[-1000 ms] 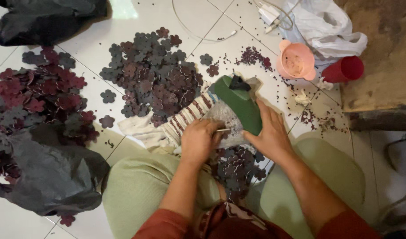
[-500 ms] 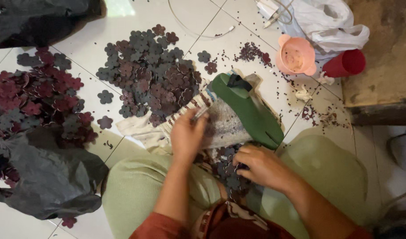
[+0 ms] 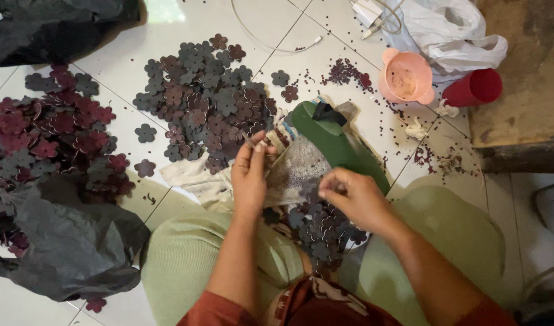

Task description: The person sits on the floor decorating a green shoe upper with flower-shaped fabric cutouts. They apply glue to each flower piece with a small stick and press the flowers onto the shoe upper one at a time, adding to the pile of decorated pieces.

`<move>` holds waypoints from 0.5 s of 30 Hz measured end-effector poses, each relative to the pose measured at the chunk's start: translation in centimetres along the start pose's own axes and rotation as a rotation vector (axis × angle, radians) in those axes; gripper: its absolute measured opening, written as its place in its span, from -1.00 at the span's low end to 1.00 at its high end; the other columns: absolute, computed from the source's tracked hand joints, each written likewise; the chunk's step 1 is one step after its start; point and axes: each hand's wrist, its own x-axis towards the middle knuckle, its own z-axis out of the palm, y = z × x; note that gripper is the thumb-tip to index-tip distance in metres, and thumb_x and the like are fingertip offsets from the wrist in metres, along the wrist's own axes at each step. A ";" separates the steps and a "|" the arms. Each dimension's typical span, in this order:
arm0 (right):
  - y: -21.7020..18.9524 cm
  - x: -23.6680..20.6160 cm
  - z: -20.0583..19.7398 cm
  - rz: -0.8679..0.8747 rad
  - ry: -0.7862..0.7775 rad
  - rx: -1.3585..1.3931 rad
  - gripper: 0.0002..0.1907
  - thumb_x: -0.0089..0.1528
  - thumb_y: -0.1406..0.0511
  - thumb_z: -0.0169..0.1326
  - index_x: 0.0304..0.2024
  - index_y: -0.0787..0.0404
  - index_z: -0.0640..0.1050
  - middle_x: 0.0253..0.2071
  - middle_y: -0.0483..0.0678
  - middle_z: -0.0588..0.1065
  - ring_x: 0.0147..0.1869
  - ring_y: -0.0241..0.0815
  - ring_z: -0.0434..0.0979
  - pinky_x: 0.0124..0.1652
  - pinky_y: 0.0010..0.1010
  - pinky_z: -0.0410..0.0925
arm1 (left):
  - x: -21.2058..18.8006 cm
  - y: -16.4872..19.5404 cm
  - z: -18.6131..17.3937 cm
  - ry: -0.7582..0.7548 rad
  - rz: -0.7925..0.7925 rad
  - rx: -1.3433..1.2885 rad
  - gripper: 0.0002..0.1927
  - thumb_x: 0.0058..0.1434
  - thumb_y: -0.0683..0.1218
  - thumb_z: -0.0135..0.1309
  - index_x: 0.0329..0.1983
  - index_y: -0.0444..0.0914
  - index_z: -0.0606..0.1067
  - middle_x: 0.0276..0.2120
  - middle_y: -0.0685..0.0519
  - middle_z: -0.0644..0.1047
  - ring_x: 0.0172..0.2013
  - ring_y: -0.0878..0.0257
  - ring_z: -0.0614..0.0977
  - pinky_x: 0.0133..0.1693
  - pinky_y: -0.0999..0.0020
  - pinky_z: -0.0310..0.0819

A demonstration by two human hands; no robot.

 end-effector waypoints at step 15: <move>2.4 1.3 0.8 -0.108 -0.047 0.320 -0.82 0.20 0.38 0.23 -0.13 0.25 0.64 -0.26 -0.11 0.64 -0.20 -0.42 0.59 -0.18 -0.52 0.47 | -2.8 2.0 0.7 -0.469 -0.169 0.514 -0.83 0.28 -0.13 0.14 -0.09 -0.26 0.58 -0.26 0.14 0.62 -0.30 0.45 0.56 -0.25 0.50 0.47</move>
